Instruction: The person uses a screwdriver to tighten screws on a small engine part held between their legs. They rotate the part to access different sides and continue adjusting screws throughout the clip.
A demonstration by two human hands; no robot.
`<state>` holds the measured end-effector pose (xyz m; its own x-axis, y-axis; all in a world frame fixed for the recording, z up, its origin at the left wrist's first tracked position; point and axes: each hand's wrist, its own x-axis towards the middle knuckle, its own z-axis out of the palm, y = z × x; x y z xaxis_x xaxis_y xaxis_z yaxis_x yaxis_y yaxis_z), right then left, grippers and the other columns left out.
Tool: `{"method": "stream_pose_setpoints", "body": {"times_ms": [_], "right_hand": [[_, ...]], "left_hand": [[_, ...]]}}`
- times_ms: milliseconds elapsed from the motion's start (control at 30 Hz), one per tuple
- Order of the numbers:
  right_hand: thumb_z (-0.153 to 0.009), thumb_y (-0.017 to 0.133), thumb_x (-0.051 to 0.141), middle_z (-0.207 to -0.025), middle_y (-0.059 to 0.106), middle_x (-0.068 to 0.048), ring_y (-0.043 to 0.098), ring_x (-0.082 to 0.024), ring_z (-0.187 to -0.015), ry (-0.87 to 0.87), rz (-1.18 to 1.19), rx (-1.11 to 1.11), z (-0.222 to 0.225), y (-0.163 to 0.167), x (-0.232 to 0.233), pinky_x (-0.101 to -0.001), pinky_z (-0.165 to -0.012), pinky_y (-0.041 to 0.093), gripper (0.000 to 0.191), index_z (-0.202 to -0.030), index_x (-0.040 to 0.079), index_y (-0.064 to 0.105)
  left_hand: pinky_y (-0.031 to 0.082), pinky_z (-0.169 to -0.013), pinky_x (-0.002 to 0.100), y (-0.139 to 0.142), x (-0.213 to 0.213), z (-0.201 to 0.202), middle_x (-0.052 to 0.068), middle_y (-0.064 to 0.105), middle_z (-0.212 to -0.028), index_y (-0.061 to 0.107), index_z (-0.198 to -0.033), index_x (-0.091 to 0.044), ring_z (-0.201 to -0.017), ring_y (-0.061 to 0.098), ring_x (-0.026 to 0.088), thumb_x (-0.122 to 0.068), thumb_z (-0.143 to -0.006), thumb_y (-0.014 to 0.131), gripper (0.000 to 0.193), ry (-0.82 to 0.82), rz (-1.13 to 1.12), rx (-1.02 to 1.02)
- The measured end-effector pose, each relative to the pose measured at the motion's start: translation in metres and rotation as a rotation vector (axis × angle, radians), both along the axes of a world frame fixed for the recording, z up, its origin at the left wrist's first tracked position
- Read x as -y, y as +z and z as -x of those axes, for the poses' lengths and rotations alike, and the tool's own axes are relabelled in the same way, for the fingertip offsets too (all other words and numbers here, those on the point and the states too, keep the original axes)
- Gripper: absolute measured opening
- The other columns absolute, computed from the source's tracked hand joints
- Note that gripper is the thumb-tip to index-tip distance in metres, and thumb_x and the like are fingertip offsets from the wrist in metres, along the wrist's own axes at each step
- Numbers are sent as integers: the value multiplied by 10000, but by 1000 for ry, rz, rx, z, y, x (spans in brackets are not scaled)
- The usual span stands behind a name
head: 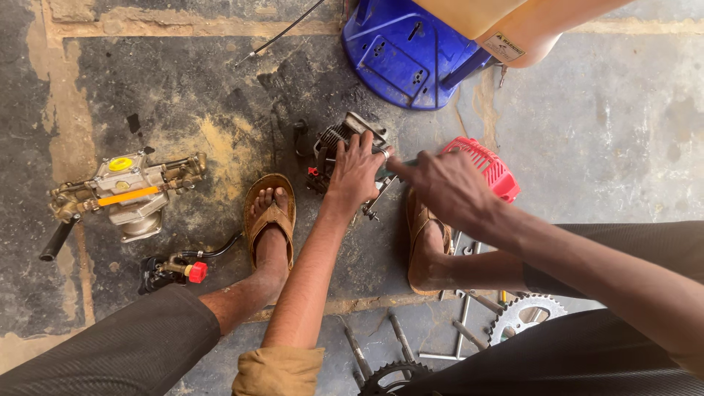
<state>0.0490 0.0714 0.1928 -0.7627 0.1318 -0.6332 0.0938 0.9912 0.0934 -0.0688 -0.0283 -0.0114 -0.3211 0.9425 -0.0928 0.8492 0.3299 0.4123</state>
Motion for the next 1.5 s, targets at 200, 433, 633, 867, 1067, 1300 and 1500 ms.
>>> {"method": "stream_pose_setpoints", "body": {"times_ms": [200,433,633,867,1067,1300,1500], "right_hand": [[-884,609,12,-820,594,-93,617,-182,-663,462,90,-572,-7,-13,-23,-321,-539,548,472,-1324,184,605],[-870,714,389,-978,577,-153,604,-253,-742,-148,275,-432,-6,-2,1,-421,-575,531,491,-1255,96,631],[-734,730,118,-940,569,-165,596,-293,-822,-138,320,-643,-4,-7,10,-488,-658,546,412,-1130,43,645],[-923,622,-11,-1147,623,-47,620,-219,-1039,402,229,-317,0,-32,-22,-293,-889,601,405,-1321,59,594],[-710,646,142,-1160,623,-86,651,-215,-983,493,-176,-753,-12,-18,-20,-336,-750,606,624,-1322,231,561],[-922,663,268,-983,572,-181,597,-282,-657,-184,207,-409,-9,-6,5,-462,-536,504,438,-1326,117,584],[-952,719,350,-962,576,-147,610,-294,-760,-238,205,-488,-6,-15,8,-445,-690,507,345,-1106,57,623]], "left_hand": [[360,-1122,649,4,0,2,183,446,-1471,587,-1424,-223,-1300,468,354,-177,-572,946,926,33,17,80],[362,-1115,627,4,-3,1,225,404,-1507,580,-1415,-255,-1317,455,394,-195,-559,944,932,109,42,103],[295,-1163,659,3,-2,-3,232,374,-1555,606,-1382,-228,-1385,410,412,-208,-576,934,870,83,65,92],[298,-1147,690,-2,2,-2,274,391,-1543,607,-1394,-191,-1378,417,468,-160,-639,877,802,36,-49,75],[294,-1115,737,-3,0,-5,303,411,-1504,604,-1396,-185,-1337,430,488,-171,-725,869,722,71,-148,133],[334,-1158,653,5,-1,-3,210,452,-1479,593,-1397,-228,-1338,460,381,-183,-570,933,895,84,44,177],[322,-1125,674,2,-2,-4,217,397,-1516,634,-1363,-253,-1337,433,398,-185,-539,954,886,76,-25,74]]}}
